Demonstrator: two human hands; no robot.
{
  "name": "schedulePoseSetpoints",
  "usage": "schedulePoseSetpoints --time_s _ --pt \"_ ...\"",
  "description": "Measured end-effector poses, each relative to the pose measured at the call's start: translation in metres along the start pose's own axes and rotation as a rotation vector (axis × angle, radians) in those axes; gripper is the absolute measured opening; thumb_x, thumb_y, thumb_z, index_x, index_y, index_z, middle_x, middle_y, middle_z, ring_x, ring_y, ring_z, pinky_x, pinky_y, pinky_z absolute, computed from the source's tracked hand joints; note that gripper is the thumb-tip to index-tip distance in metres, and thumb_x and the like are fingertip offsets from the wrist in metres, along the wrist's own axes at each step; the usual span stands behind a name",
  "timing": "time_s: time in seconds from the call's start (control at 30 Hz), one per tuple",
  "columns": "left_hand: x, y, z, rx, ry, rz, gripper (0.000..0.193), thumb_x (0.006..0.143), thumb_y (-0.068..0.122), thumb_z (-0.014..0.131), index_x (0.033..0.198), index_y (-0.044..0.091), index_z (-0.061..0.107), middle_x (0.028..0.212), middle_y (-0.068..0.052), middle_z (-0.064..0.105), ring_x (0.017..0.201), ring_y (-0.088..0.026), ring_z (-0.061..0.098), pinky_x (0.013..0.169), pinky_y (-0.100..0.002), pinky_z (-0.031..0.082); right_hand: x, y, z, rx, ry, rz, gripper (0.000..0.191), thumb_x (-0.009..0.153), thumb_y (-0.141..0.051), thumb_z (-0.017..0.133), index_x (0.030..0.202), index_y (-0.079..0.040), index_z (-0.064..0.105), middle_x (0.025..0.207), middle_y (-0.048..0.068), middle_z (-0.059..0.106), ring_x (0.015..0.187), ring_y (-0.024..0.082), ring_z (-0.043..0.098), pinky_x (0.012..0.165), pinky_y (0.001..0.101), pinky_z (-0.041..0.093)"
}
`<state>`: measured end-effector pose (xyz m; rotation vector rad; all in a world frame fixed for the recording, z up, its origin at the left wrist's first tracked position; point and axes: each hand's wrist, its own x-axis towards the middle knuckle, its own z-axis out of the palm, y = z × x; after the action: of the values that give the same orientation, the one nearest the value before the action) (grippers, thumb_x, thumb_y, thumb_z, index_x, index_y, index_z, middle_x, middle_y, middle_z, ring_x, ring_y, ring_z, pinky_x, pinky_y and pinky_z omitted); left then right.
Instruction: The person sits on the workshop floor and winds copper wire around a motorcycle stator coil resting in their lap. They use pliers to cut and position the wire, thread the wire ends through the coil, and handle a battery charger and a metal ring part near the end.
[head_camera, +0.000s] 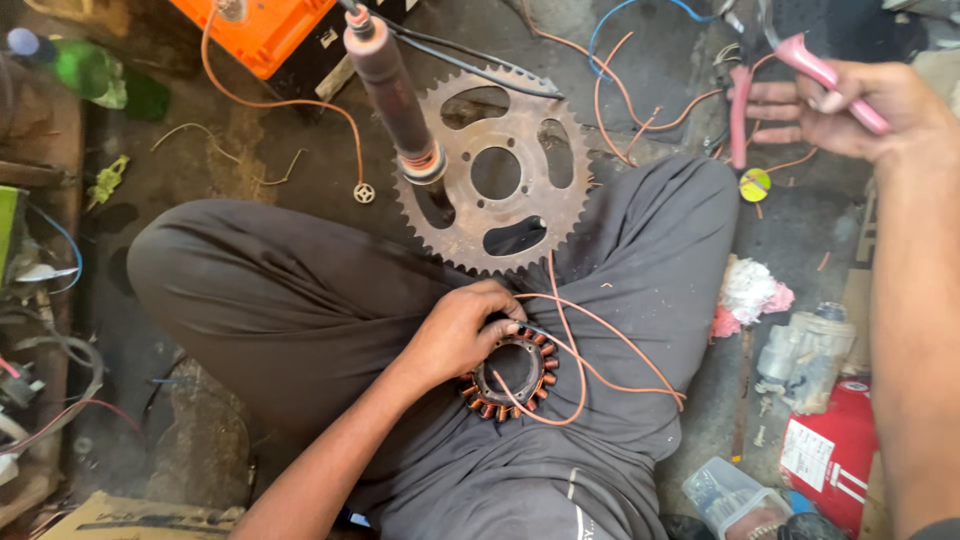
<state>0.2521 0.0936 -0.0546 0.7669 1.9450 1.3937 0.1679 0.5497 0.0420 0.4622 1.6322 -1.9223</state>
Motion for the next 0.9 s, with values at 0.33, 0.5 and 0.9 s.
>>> schedulePoseSetpoints --time_s 0.33,0.5,0.9 --pt "-0.002 0.002 0.003 0.026 0.038 0.032 0.015 0.082 0.007 0.074 0.096 0.002 0.072 0.096 -0.011 0.071 0.09 -0.03 0.07 0.078 -0.038 0.055 -0.024 0.002 -0.013 0.017 0.044 0.313 0.08 0.06 -0.017 0.055 0.137 0.001 0.057 0.152 0.04 0.047 0.144 0.052 0.041 0.113 0.0606 0.03" --pt "-0.005 0.004 0.004 0.024 0.046 0.011 0.015 0.083 0.008 0.073 0.096 0.002 0.071 0.096 -0.012 0.071 0.09 -0.031 0.07 0.078 -0.039 0.055 -0.036 0.023 -0.013 -0.023 -0.167 -0.154 0.054 0.059 -0.013 0.061 0.112 0.0 0.066 0.153 0.034 0.043 0.145 0.047 0.042 0.119 0.0569 0.029" --pt "-0.005 0.013 0.017 0.081 0.133 0.091 0.012 0.082 0.008 0.073 0.093 0.005 0.07 0.095 -0.012 0.067 0.093 -0.035 0.066 0.08 -0.044 0.052 -0.103 0.11 -0.013 -0.473 0.536 -0.313 0.031 0.083 0.003 0.061 0.114 0.005 0.062 0.108 0.013 0.053 0.094 0.024 0.058 0.076 0.0342 0.042"
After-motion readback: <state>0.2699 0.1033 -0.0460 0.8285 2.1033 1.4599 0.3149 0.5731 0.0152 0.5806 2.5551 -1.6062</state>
